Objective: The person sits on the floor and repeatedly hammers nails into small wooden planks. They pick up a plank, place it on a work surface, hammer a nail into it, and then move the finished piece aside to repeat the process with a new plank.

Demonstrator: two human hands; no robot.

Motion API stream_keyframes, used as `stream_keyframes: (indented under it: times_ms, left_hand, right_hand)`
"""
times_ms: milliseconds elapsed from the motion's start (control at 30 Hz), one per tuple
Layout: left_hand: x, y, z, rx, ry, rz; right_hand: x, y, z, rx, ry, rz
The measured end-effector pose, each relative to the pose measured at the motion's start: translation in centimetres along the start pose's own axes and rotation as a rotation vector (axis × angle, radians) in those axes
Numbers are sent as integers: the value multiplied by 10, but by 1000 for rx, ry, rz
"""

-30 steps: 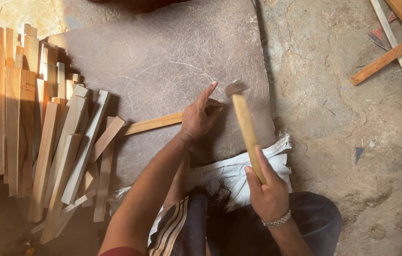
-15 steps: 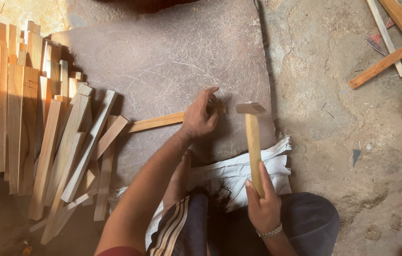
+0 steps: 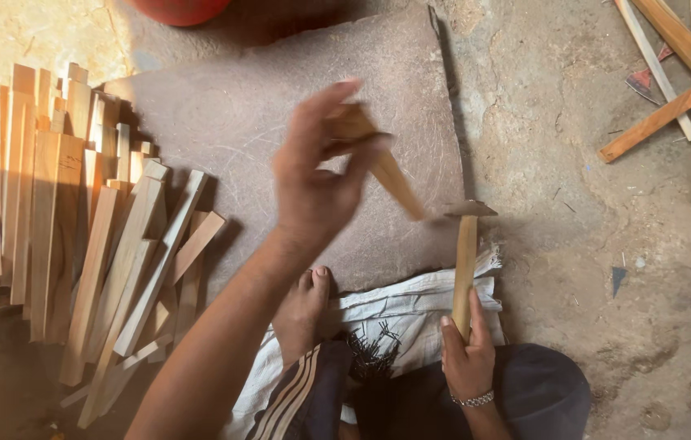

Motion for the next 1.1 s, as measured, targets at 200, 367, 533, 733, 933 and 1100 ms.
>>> stream_keyframes:
  times_ms: [200, 367, 533, 733, 933, 1100]
  left_hand:
    - [-115, -88, -76, 43, 461, -690]
    - [-188, -110, -98, 306, 350, -764]
    - [-184, -51, -76, 803, 84, -674]
    - [-283, -19, 62, 235, -1408, -351]
    - [-365, -22, 106, 54, -1663, -29]
    - [-340, -21, 96, 45, -1660, -79]
  right_hand:
    - [-1, -10, -5, -224, 114, -242]
    - [9, -40, -7, -428, 170, -400]
    - [33, -75, 7, -595, 144, -251]
    - [21, -81, 22, -723, 24, -331]
    - [14, -59, 19, -706, 5, -284]
    - [12, -62, 31, -579, 2, -432]
Point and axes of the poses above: each hand's wrist, its own x-axis towards the middle knuckle, its own z-axis out of the palm, y = z × x, the point moved 5 cm from there along x, towards the middle knuckle, and after that the axes turned 10 degrees about z, right-handed, at the moved point
